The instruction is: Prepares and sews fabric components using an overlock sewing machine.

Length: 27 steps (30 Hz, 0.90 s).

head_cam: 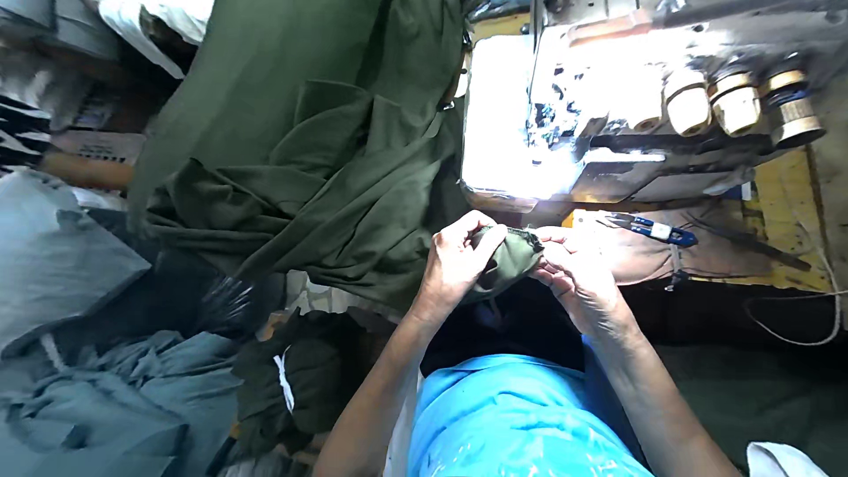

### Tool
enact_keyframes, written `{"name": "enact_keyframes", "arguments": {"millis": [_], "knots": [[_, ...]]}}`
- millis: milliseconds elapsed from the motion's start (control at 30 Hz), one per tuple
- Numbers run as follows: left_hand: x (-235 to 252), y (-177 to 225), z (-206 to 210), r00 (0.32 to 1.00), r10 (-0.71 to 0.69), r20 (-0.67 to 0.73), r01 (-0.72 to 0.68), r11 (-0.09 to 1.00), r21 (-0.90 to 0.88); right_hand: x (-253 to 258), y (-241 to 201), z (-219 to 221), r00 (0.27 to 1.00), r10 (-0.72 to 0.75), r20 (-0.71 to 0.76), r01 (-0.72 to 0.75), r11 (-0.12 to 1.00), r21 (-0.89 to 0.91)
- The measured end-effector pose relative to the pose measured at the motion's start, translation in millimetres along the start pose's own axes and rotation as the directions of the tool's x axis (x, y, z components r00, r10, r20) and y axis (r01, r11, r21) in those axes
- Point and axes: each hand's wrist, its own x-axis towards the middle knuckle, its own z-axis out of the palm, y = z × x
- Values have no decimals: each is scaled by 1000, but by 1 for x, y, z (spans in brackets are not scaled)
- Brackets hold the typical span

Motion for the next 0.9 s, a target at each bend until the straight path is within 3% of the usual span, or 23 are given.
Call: {"name": "enact_keyframes", "arguments": {"millis": [200, 400, 900], "knots": [[-7, -2, 0, 998, -55, -1, 55, 998, -40, 3, 23, 11, 954, -294, -64, 248, 889, -386], [-9, -6, -2, 993, -118, 13, 119, 988, -95, 6, 22, 17, 964, -203, -175, 190, 978, -84], [-13, -9, 4, 994, -106, -10, 104, 988, -114, 5, 28, 15, 914, -374, -156, 333, 913, -235]]}}
